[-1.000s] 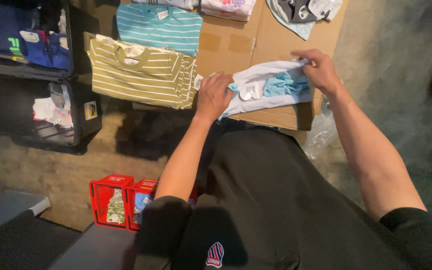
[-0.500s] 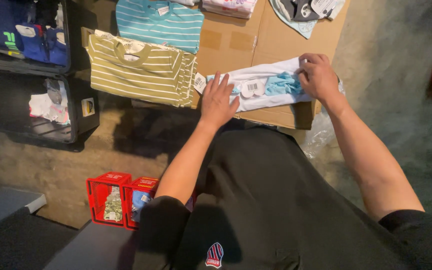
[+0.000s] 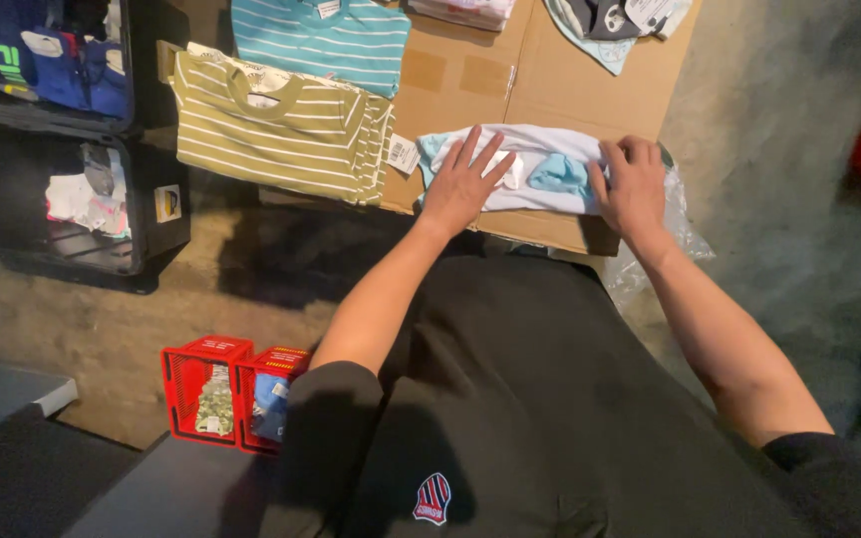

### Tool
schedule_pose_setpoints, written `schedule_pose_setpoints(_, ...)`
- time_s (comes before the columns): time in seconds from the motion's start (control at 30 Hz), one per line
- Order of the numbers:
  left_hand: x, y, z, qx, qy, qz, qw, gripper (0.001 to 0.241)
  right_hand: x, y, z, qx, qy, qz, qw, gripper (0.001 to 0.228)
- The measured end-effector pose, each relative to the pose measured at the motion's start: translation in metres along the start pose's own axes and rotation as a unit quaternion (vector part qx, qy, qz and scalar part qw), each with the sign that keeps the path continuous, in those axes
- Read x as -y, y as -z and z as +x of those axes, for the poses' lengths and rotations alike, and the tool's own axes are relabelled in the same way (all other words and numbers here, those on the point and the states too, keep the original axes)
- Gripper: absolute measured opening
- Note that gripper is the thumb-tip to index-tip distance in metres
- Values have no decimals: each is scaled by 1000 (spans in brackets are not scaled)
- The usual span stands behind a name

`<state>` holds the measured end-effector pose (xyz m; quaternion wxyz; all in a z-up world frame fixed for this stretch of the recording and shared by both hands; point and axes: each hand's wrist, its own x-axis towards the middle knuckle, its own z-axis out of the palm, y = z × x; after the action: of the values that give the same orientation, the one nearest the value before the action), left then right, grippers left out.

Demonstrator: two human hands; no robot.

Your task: Sorting and folding small clothing items from a plastic bag onto a cardboard surface and then into bins.

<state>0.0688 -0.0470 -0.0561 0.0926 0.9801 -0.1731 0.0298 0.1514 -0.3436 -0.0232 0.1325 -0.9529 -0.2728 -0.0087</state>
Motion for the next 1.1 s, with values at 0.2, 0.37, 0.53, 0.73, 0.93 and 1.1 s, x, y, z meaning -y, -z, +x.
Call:
schedule_pose_setpoints(0.2,-44,61,33,88,32,-19,995,87,7,3,-17,-44,-87,158,983,37)
schedule_pose_setpoints(0.37,-93,54,33,37,21,-10,999,106,-8,3,0,0,-210,266,941,46)
schedule_pose_setpoints(0.53,-105,19,40,53,43,9,998,106,-34,-27,17,100,-218,256,936,44)
schedule_pose_setpoints(0.73,-119,-32,48,-137,58,-9,989,41,-38,-28,43,124,-99,214,964,33)
schedule_pose_setpoints(0.93,-143,-8,32,-198,126,-78,969,40,-52,-16,47,180,-178,421,871,31)
schedule_pose_setpoints(1.1,-151,13,20,-163,188,-171,953,102,-32,-1,45,185,-208,498,821,36)
